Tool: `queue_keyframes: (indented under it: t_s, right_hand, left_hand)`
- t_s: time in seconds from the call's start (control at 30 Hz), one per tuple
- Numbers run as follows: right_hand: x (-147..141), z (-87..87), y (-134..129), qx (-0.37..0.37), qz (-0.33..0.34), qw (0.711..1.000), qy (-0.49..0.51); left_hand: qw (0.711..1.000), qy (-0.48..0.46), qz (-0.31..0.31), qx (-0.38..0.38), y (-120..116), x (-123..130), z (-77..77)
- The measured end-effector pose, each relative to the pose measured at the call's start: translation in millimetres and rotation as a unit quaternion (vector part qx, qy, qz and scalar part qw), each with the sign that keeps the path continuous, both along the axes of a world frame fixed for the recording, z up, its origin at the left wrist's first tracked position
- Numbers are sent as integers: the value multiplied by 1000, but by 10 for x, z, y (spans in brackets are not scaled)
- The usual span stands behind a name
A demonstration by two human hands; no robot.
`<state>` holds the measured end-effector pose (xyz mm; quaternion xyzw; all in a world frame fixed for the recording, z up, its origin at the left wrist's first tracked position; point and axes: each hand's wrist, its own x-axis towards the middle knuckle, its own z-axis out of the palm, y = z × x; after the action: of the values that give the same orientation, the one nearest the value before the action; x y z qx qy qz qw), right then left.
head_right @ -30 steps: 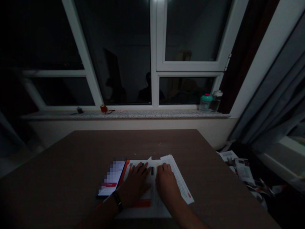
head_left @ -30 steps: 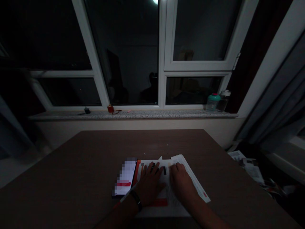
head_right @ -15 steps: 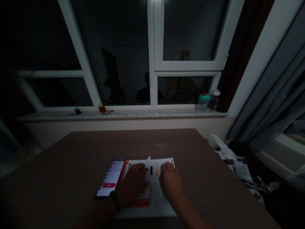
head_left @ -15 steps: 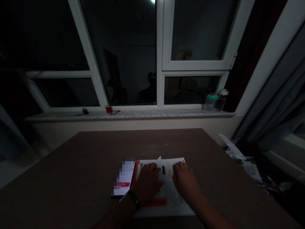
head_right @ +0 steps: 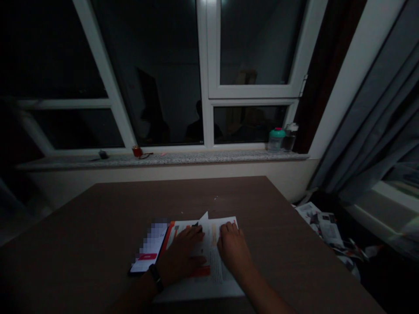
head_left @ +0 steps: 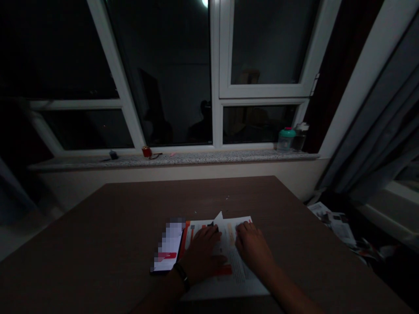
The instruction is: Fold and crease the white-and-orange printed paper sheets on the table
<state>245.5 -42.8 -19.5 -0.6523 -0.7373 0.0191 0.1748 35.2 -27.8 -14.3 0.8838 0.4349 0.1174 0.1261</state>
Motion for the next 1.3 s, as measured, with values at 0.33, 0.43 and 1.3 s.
queue_keyframes:
  t_s: [0.33, 0.43, 1.3]
  right_hand:
    - [37, -5, 19, 15, 14, 999, 33]
    - [66, -22, 29, 26, 32, 997, 67]
    - [224, -103, 152, -33, 80, 937, 338]
  left_hand:
    - [999, -18, -32, -20, -30, -2, 47]
    - [998, -16, -51, -22, -38, -7, 85]
    - [989, -98, -112, 12, 20, -38, 41]
